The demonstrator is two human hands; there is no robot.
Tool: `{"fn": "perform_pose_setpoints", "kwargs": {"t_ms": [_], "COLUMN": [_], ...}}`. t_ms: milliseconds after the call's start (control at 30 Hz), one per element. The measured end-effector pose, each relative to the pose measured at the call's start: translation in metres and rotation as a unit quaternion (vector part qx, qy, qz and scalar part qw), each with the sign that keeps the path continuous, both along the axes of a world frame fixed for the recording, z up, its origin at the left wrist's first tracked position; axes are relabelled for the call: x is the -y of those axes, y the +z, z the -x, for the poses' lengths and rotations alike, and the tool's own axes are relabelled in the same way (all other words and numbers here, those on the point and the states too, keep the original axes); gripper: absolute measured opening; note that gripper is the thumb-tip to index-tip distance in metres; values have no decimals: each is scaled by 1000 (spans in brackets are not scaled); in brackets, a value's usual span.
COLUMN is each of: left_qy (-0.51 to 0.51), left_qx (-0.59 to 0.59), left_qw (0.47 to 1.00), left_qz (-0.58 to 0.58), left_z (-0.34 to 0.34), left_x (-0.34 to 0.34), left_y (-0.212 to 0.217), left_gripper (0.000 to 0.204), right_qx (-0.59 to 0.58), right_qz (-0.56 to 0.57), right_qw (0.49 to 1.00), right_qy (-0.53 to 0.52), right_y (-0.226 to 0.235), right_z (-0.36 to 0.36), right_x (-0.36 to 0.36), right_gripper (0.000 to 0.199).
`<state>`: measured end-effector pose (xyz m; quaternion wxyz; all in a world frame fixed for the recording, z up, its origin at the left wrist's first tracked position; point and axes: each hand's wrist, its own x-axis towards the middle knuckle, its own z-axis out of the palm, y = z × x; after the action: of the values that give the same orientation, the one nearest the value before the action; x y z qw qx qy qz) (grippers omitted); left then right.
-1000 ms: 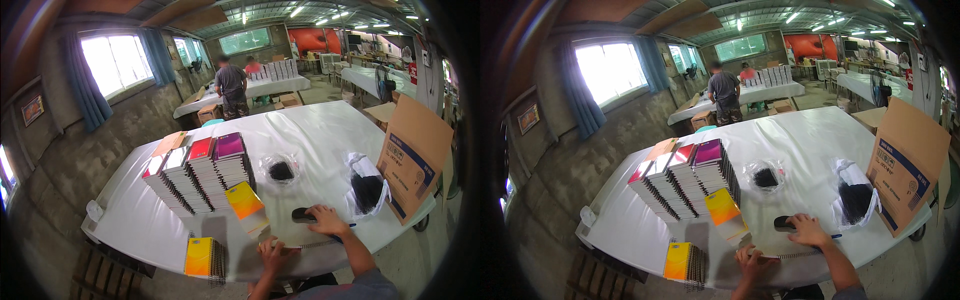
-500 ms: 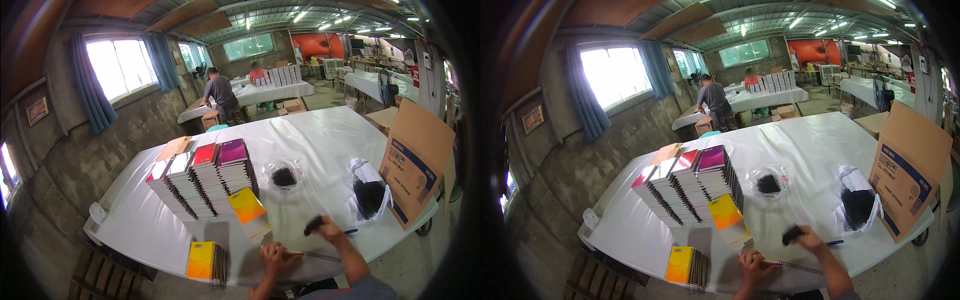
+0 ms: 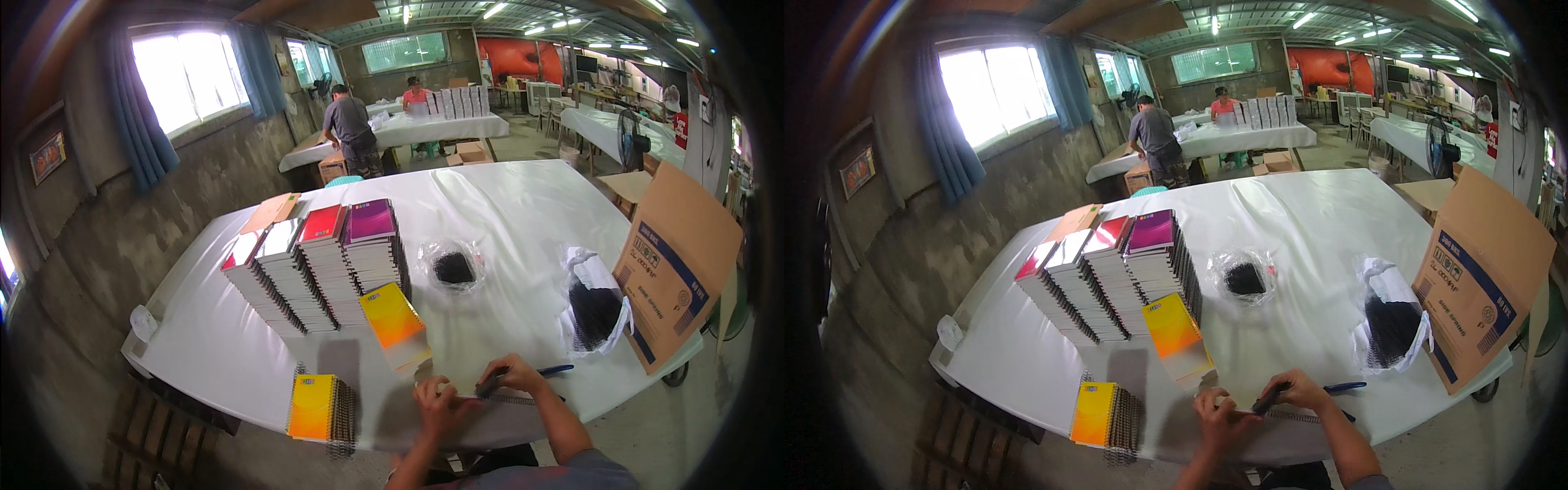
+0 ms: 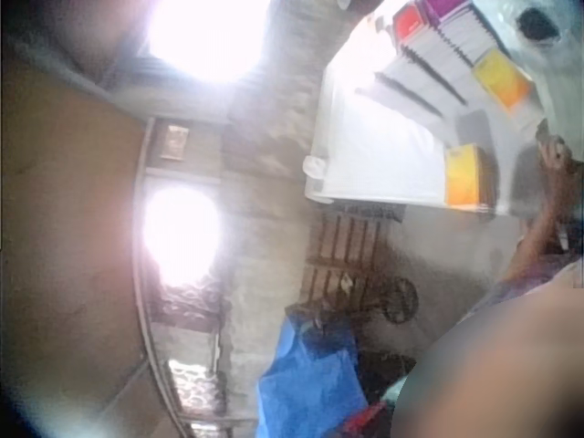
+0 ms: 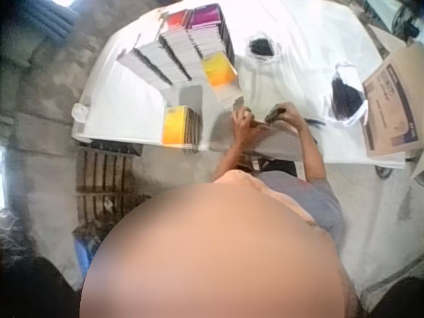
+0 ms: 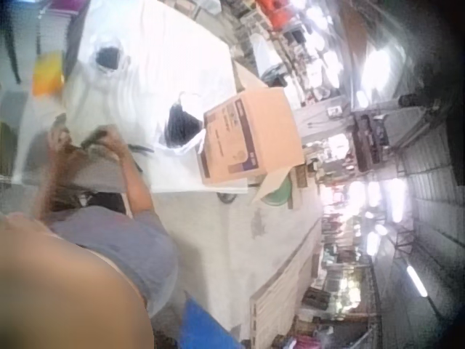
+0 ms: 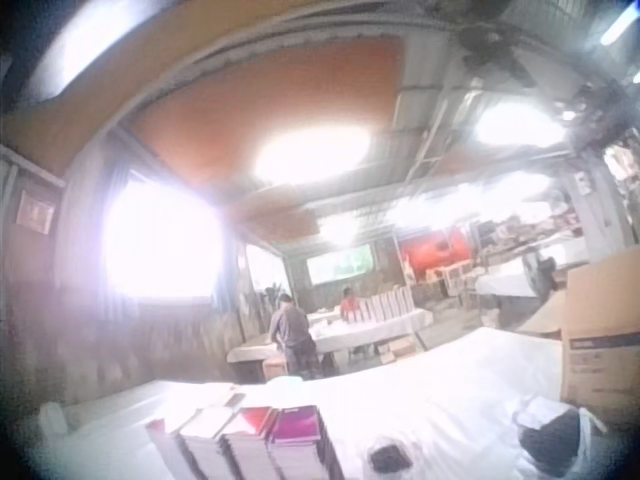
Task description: The person attaches spiral bindings to notebooks using pliers. They pick up a notebook, align the binding, and use pliers to secure it, repeating the process for multiple notebooks.
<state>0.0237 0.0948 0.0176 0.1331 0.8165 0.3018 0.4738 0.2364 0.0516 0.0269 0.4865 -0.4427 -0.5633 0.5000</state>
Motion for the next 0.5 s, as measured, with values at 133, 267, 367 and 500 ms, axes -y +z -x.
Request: {"fn": "perform_pose_setpoints", "kwargs": {"t_ms": [133,267,367,500], "left_qy": [11,18,8,11], "left_qx": [-11,-16,-9,-7], "left_qw": [1000,1000,1000,1000], "left_qz": [-10,1,-17,-2], "left_z": [2,1,3,0], "left_x": [-1,-6,-3,-2], "left_y": [-7,-11,-3,-4], "left_gripper": [43,41,40,40], "right_qx": [73,-23,-83,41], "right_qz": [-33,52,-12,12], "right_qw": [996,997,996,998], "right_qy": [36,-51,10,-34], "right_y": [0,5,16,12], "right_z": [-3,0,7,4], "right_x": [0,-1,6,3], "right_gripper": [19,18,11,13]}}
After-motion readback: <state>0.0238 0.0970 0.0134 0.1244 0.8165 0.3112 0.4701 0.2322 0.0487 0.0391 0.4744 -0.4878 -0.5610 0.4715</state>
